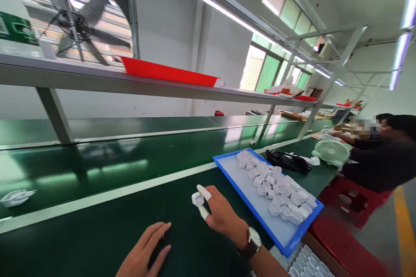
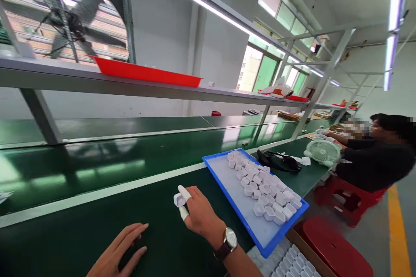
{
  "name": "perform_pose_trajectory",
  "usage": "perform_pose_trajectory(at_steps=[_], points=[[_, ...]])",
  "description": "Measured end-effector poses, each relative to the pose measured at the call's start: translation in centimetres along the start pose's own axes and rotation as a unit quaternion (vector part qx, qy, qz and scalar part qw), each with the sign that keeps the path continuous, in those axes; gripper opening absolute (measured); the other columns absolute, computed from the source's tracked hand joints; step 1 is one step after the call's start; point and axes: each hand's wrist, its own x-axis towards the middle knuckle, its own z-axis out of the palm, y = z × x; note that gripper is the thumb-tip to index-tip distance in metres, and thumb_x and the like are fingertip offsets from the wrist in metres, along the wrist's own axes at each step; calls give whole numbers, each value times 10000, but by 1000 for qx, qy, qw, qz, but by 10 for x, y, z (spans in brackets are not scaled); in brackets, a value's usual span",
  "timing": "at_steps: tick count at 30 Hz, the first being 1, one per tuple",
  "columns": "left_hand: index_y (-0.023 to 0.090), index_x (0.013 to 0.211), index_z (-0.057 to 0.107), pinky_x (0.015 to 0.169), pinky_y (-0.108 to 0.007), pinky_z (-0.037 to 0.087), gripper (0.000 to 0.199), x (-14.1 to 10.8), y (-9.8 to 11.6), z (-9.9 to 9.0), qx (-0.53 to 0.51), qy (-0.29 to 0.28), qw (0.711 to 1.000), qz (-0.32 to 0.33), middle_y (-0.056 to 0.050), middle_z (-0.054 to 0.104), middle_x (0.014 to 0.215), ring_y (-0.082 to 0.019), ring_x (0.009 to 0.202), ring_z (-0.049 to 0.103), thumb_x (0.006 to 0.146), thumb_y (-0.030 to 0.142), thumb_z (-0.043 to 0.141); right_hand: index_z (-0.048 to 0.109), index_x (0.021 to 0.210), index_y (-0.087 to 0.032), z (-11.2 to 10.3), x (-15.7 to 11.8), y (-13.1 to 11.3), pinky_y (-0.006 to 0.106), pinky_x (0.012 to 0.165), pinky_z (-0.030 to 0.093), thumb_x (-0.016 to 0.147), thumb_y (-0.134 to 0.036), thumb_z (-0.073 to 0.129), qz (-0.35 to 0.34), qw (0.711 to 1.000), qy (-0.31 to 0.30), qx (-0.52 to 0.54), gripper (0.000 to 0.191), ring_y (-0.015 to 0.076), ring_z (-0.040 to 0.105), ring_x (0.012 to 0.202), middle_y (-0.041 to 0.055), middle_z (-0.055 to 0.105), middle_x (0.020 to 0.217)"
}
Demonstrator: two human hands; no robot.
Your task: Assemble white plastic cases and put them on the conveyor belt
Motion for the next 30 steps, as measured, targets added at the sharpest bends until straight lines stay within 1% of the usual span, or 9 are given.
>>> perform_pose_trajectory(at_steps=[4,6,9,14,17,20,24,27,30], points=[[346,1430,526,992,-413,596,513,8,-2,-21,29,59,996,-58,-63,648,1352,-259,1157,693,924,288,590,473,1391,-154,46,45,-43,414,1007,506,771,-58,554,-105,989,-87,61,633,269,550,1143,145,600,1282],[329,1444,496,995,-444,589,545,11,-6,-28,22,65,994,-81,-74,655,1320,-263,1157,679,914,236,578,533,1310,-172,61,61,-57,405,1015,493,750,-73,570,-141,979,-125,72,570,268,551,1151,133,597,1297],[301,1419,519,995,-477,574,535,15,-10,-37,8,61,993,-98,-75,702,1202,-267,1114,670,900,181,567,539,1293,-172,73,75,-64,396,1022,488,764,-83,573,-179,969,-143,90,538,261,563,1150,127,604,1298],[295,1392,558,1011,-484,556,485,17,-12,-45,22,64,991,-119,-70,713,1210,-262,1129,646,924,170,529,457,1419,-160,84,73,-47,434,1014,516,894,-130,513,-191,968,-119,113,528,269,576,1165,140,603,1323],[263,1327,612,1021,-491,547,423,15,-13,-49,36,47,991,-124,-90,709,1224,-265,1141,639,936,162,485,466,1422,-128,90,66,-35,453,1008,534,951,-134,478,-189,972,-91,105,471,284,583,1177,159,619,1303],[247,1319,612,1081,-519,498,442,13,-15,-48,48,23,988,-145,-106,675,1279,-277,1203,611,902,145,508,511,1384,-110,95,61,-32,456,988,554,965,-129,477,-187,974,-77,102,421,290,596,1168,168,633,1282],[263,1455,479,1116,-522,467,658,15,-17,-39,63,29,973,-220,-117,570,1393,-303,1286,567,829,252,679,598,1289,-96,100,57,-37,470,1012,551,944,-83,478,-194,976,-59,83,365,303,601,1175,161,650,1268],[248,1442,482,1076,-468,503,574,19,-19,-37,63,55,968,-235,-112,608,1286,-267,1205,622,881,239,603,643,1224,-79,104,55,-39,467,1005,563,932,-63,470,-199,977,-37,67,340,311,614,1166,166,663,1252],[237,1450,461,1057,-445,513,509,19,-24,-41,64,81,968,-228,-127,605,1293,-249,1194,632,943,205,476,690,1129,-100,109,53,-38,460,997,573,936,-56,457,-201,978,-12,60,305,307,627,1165,158,676,1240]])
